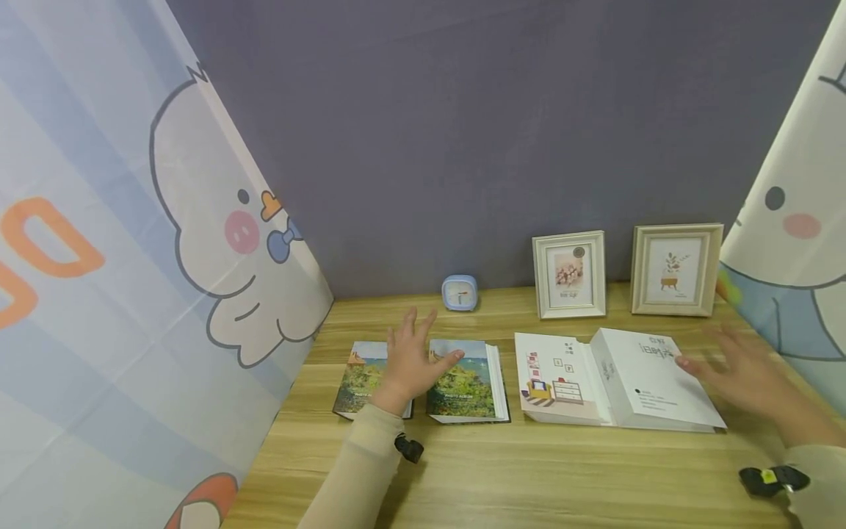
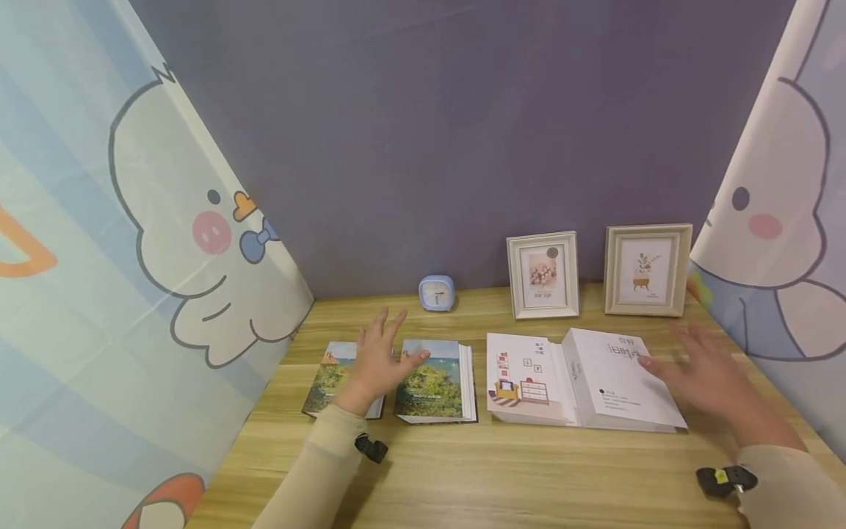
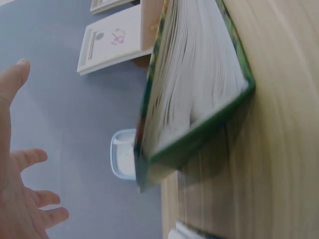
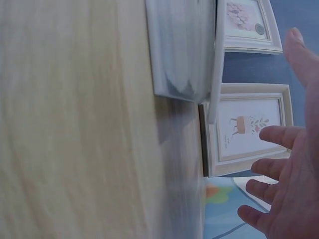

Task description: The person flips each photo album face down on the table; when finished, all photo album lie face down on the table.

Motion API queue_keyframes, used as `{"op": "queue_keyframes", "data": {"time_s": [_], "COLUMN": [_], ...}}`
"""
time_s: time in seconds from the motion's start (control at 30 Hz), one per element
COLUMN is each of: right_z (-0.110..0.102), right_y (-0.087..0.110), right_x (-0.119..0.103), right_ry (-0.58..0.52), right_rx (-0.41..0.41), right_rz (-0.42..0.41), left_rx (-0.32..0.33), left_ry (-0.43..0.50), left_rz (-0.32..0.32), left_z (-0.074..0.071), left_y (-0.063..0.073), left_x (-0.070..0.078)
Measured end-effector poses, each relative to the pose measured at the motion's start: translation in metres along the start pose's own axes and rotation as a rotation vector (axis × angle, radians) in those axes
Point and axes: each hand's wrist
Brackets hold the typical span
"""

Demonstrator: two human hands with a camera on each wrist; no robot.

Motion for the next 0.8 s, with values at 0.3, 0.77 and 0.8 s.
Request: {"op": "queue_keyframes", "data": {"time_s": [0.3, 0.77, 0.8], "right_z": [-0.002, 0.0, 0.001], "right_y": [0.003, 0.014, 0.014], "right_x": [-0.008, -0.012, -0.011], "right_ry": [-0.01, -0.048, -0.049], "right_rx": [-0.064, -0.114, -0.115], "right_rz": [-0.007, -0.014, -0.014], "left_rx": [-0.008, -0.012, -0.024], "left_ry": [0.065, 0.175, 0.177], "left_rz": [0.071, 0.104, 0.101], "left_z": [0.011, 0.034, 0.035], "left_y": [0.001, 0.004, 0.004], "left_x": [0.024, 0.062, 0.064]}}
Point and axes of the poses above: each hand's wrist, its own y-axis away from the middle knuckle, its own z-axis out of the palm, x = y × z, and after that the axes turned 4 degrees about -x, right-handed
